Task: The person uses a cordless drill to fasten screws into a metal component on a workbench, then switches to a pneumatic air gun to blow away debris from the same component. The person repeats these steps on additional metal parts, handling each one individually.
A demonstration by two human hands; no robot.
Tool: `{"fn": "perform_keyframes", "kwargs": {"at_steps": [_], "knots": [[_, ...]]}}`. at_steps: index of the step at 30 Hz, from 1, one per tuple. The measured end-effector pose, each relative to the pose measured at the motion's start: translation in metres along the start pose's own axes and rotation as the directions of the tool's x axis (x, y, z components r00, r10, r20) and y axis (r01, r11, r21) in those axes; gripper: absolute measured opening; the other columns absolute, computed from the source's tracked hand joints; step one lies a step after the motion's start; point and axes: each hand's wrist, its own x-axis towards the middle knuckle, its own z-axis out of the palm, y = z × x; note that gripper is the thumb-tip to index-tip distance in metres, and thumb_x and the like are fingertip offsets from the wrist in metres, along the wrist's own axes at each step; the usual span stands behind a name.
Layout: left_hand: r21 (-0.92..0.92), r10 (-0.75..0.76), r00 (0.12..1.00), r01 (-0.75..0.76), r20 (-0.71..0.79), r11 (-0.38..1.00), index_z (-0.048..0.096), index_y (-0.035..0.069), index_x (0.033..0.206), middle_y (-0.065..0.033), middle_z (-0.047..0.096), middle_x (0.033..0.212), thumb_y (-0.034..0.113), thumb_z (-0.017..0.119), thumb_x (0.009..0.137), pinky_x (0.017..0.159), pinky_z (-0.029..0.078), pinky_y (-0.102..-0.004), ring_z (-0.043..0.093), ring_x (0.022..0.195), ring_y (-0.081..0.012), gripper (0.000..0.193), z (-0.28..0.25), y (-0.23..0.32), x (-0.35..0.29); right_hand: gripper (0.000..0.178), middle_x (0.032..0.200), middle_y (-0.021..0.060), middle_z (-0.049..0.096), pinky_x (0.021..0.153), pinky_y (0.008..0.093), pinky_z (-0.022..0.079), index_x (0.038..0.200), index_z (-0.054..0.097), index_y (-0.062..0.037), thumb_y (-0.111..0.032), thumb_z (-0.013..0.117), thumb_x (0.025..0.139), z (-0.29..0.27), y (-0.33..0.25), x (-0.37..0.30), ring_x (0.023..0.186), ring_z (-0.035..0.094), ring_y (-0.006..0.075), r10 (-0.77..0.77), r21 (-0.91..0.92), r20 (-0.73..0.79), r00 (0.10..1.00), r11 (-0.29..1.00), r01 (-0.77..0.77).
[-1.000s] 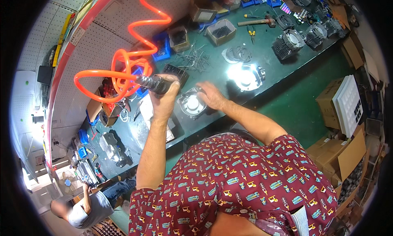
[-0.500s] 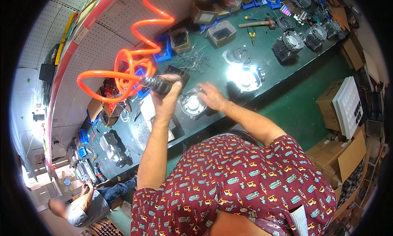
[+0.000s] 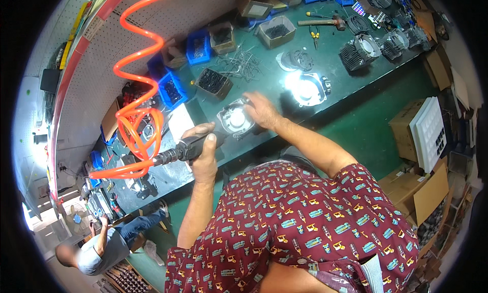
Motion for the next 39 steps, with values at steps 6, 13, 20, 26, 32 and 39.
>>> {"fn": "perform_keyframes", "kwargs": {"at_steps": [6,13,20,26,32,39], "knots": [[-0.014,0.021,0.999,-0.021,-0.049,1.0,0.054,0.004,0.11,-0.0138,0.063,0.108,-0.001,0.066,0.085,0.101,0.046,-0.0436,0.062,0.107,-0.0257,0.028,0.005,-0.007,-0.008,0.041,0.11,0.0204,0.058,0.092,0.0466,0.046,0.127,0.055,-0.0057,-0.028,0.06,0.093,0.001,0.001,0.0,0.106,0.055,0.0409,-0.028,-0.026,-0.01,1.0,0.999,0.028],[0.153,-0.039,0.999,0.034,0.033,0.988,0.057,0.003,0.11,-0.011,0.065,0.11,-0.004,0.066,0.085,0.097,0.048,-0.0371,0.062,0.105,-0.0208,0.028,0.017,0.006,-0.007,0.043,0.11,0.0208,0.059,0.093,0.0473,0.046,0.128,0.055,-0.004,-0.028,0.06,0.093,0.002,0.004,0.001,0.106,0.055,0.0417,-0.031,0.004,-0.014,0.999,1.0,0.031],[0.258,-0.092,0.948,0.01,0.306,0.966,0.057,0.002,0.103,-0.0116,0.066,0.105,-0.008,0.064,0.082,0.097,0.048,-0.0386,0.062,0.103,-0.0207,0.024,0.038,0.012,0.007,0.041,0.112,0.0206,0.059,0.093,0.0479,0.046,0.128,0.056,-0.0058,-0.029,0.059,0.093,0.006,0.002,-0.001,0.107,0.056,0.0411,0.028,-0.038,-0.018,0.999,0.999,-0.028],[0.219,-0.084,0.952,0.018,0.295,0.976,0.054,0.004,0.095,-0.0101,0.064,0.098,-0.01,0.063,0.081,0.101,0.046,-0.0431,0.061,0.1,-0.0207,0.021,0.041,0.002,0.01,0.04,0.112,0.0198,0.059,0.092,0.0475,0.047,0.126,0.058,-0.0068,-0.03,0.058,0.093,0.001,-0.003,-0.001,0.107,0.057,0.0407,0.06,-0.006,0.005,0.998,0.998,-0.06],[0.209,-0.065,0.954,0.003,0.292,0.978,0.06,0.003,0.104,-0.0088,0.064,0.107,-0.007,0.067,0.082,0.098,0.046,-0.0363,0.06,0.107,-0.0187,0.025,0.038,0.006,0.004,0.04,0.115,0.0198,0.059,0.095,0.0474,0.046,0.127,0.057,-0.0076,-0.029,0.057,0.093,0.003,-0.001,-0.002,0.109,0.056,0.04,0.038,-0.014,0.0,0.999,0.999,-0.038],[0.12,0.086,0.996,-0.089,0.03,0.989,0.057,0.003,0.111,-0.0131,0.064,0.111,-0.005,0.065,0.085,0.106,0.044,-0.0442,0.061,0.112,-0.0251,0.028,0.013,0.015,0.001,0.048,0.13,0.023,0.052,0.104,0.045,0.041,0.133,0.053,-0.0013,-0.033,0.053,0.097,-0.001,0.005,0.0,0.12,0.05,0.041,0.0,0.09,0.049,0.999,0.996,-0.005]]}}
